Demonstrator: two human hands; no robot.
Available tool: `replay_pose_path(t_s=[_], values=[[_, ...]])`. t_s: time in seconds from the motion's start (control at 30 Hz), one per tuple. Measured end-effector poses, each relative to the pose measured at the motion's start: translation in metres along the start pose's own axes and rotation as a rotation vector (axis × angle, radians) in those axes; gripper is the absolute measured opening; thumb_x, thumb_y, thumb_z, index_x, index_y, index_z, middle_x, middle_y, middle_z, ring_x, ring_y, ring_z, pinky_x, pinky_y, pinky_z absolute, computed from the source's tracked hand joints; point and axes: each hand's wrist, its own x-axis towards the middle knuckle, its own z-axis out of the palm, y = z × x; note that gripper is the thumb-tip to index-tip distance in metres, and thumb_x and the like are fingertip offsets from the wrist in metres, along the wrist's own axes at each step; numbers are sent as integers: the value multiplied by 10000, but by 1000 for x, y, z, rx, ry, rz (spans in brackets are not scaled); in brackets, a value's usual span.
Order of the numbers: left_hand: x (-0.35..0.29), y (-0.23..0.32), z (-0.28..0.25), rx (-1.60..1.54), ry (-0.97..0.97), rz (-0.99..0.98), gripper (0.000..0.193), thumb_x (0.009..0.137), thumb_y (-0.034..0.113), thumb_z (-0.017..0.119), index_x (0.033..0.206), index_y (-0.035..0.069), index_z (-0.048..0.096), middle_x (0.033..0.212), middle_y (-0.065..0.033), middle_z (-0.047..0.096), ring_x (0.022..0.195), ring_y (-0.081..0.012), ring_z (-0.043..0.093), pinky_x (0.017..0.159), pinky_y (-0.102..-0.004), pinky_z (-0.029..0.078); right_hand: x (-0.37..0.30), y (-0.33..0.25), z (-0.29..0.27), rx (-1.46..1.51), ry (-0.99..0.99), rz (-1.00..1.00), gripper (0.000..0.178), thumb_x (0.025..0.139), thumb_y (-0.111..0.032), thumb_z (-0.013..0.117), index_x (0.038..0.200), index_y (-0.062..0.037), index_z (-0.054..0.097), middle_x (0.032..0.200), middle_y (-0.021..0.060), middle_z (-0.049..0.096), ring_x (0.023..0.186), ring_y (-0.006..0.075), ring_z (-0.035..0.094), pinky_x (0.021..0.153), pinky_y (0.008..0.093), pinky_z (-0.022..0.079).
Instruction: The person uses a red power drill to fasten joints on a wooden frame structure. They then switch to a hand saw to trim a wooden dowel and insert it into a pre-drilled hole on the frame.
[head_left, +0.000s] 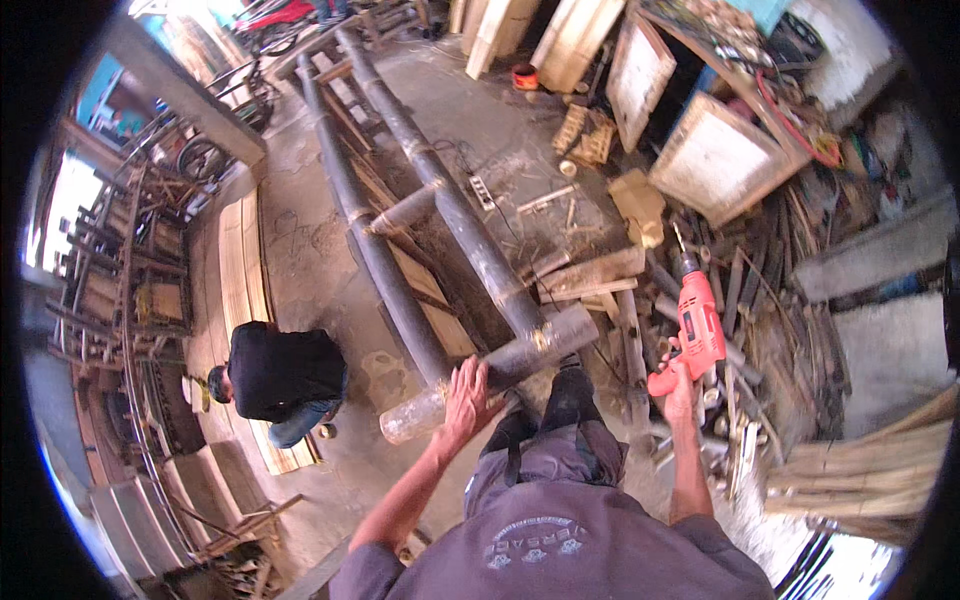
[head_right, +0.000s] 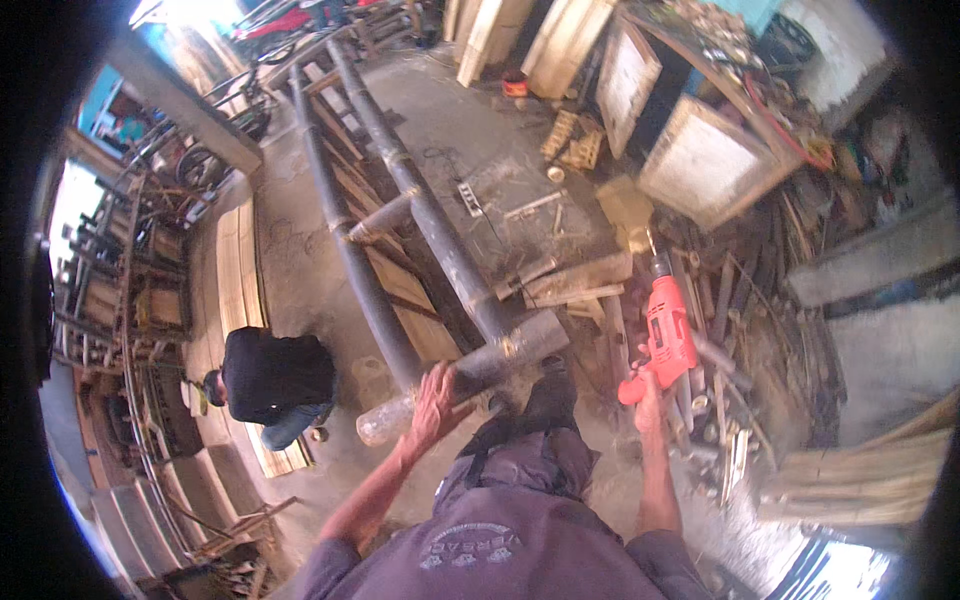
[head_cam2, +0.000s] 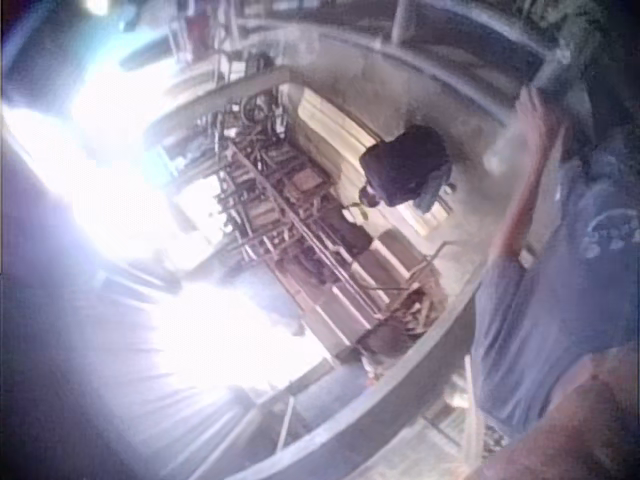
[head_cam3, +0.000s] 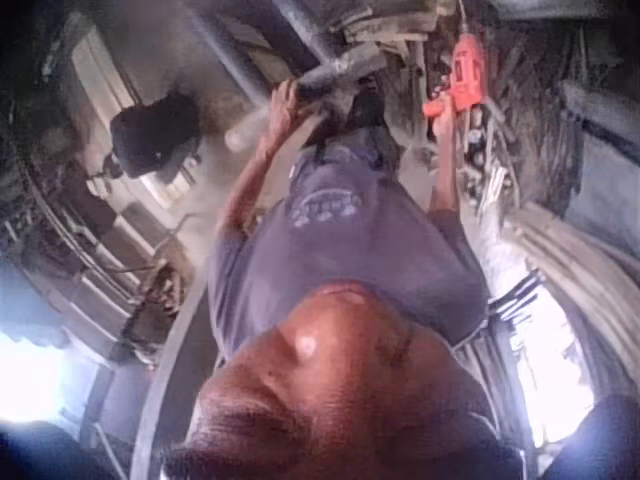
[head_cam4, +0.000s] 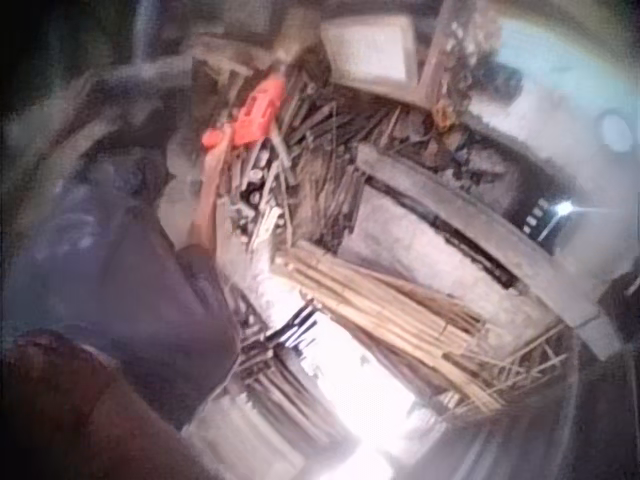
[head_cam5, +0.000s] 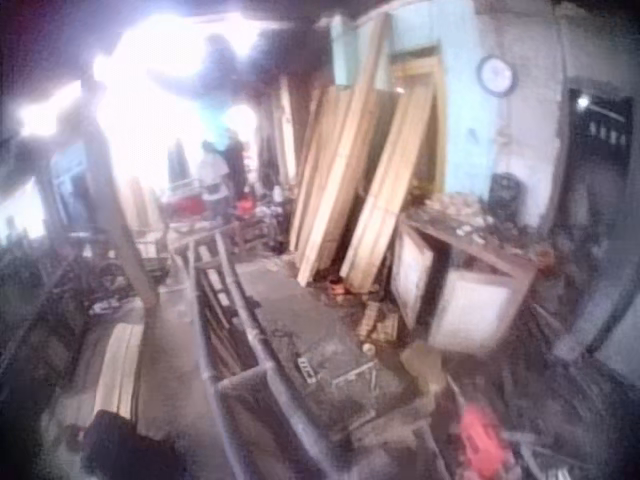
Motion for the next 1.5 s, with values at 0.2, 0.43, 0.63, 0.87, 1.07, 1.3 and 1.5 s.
replay_pose_path(t_s=[0.2,0.43,0.63,0.87,1.07,1.3,1.5], values=[[33,-8,-17,80,-227,41,893,750,463,728,1374,-40,334,1320,-248,477,1247,-372,462,1048,-483,350,-135,59,-30,-14,149,39,437,806,-30,555,1236,-14,481,1166,108,594,758,147,579,686,320,499],[41,6,-5,99,-274,-132,753,812,566,612,1313,31,438,1065,-278,626,1016,-433,601,868,-492,466,-256,121,-19,-70,143,148,235,828,-12,592,1061,14,603,938,72,651,711,101,577,652,266,491],[52,-14,16,252,-45,42,790,878,611,492,1280,-70,480,996,-326,627,951,-464,606,833,-513,460,-295,142,-23,-111,-89,353,232,783,-65,675,1007,-17,642,865,40,658,752,107,587,674,279,496],[59,-16,21,167,11,168,598,940,509,445,1186,-24,557,1005,-278,636,966,-451,595,846,-481,439,-299,186,-35,61,-256,170,256,782,-84,690,1020,-1,648,820,45,654,745,94,576,684,274,495],[63,-23,11,225,-81,17,656,950,579,360,1106,-18,582,979,-247,606,935,-387,546,848,-447,393,-282,232,-39,77,-360,193,278,770,-121,713,1011,-2,643,876,87,697,794,122,637,714,296,517],[67,-29,16,183,-19,-121,783,923,664,335,1050,-68,582,1049,-259,542,957,-332,491,885,-429,349,-276,271,-32,194,-295,177,261,756,-101,717,989,-2,656,877,90,702,773,131,647,713,295,522],[69,-33,17,77,4,-50,763,916,669,366,830,-70,532,737,-132,467,734,-216,412,712,-404,347,-275,271,-22,286,-262,247,254,752,-66,689,996,-1,659,871,67,699,765,108,628,710,276,513]])
